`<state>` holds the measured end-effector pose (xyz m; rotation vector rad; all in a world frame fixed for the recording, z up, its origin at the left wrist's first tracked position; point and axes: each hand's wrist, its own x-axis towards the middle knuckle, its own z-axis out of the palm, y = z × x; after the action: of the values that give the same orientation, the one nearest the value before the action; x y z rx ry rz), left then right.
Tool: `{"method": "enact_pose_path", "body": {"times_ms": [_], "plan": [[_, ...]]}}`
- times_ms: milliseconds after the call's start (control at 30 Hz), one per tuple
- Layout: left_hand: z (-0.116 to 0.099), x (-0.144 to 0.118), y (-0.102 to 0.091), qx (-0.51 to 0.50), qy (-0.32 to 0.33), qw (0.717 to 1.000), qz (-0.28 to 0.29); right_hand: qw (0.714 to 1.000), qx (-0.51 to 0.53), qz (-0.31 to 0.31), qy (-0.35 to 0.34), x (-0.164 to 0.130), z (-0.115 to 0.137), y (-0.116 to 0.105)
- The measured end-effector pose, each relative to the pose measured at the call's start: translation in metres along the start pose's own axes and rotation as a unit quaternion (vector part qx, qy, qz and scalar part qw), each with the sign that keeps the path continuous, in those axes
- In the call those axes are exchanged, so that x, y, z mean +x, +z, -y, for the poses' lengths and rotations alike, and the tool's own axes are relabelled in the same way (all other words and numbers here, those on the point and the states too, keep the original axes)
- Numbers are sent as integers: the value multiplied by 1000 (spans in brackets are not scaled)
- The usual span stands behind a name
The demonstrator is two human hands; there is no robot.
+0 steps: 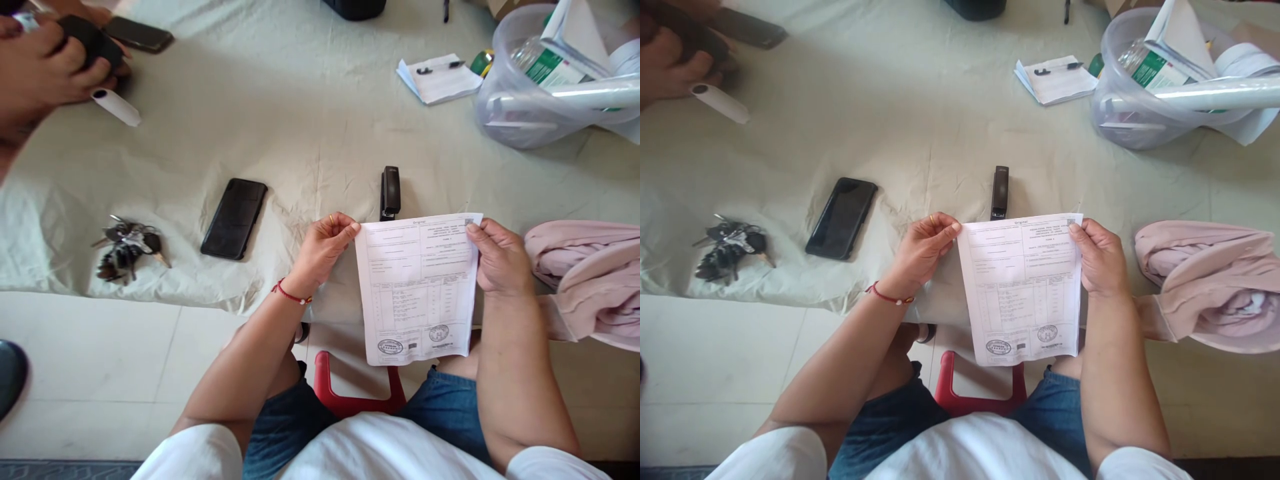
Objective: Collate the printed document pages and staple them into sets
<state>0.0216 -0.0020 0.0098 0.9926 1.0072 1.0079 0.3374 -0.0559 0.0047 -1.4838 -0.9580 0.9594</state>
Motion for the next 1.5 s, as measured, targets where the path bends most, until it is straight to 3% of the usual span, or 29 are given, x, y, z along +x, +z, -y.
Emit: {"method": "enact_pose_path", "body": {"times_ms": [267,367,633,900,1100,1333,1500], "plan": [[-10,-7,0,-161,-52,981,89,999,17,33,35,-5,7,12],[-8,-7,0,-202,-53,973,99,997,37,44,56,-6,7,16],[-2,1,1,-112,-81,990,-10,995,74,-5,67,-4,1,13],[-4,-2,2,-93,-92,991,-10,996,74,-28,46,-1,-1,10],[-4,-6,3,-40,-107,993,41,996,67,-36,35,-2,-4,9],[-9,-10,4,-100,-118,984,91,996,72,-30,35,-4,-3,12],[-4,-12,5,-83,-102,989,72,995,74,-42,46,-2,-4,8]]}}
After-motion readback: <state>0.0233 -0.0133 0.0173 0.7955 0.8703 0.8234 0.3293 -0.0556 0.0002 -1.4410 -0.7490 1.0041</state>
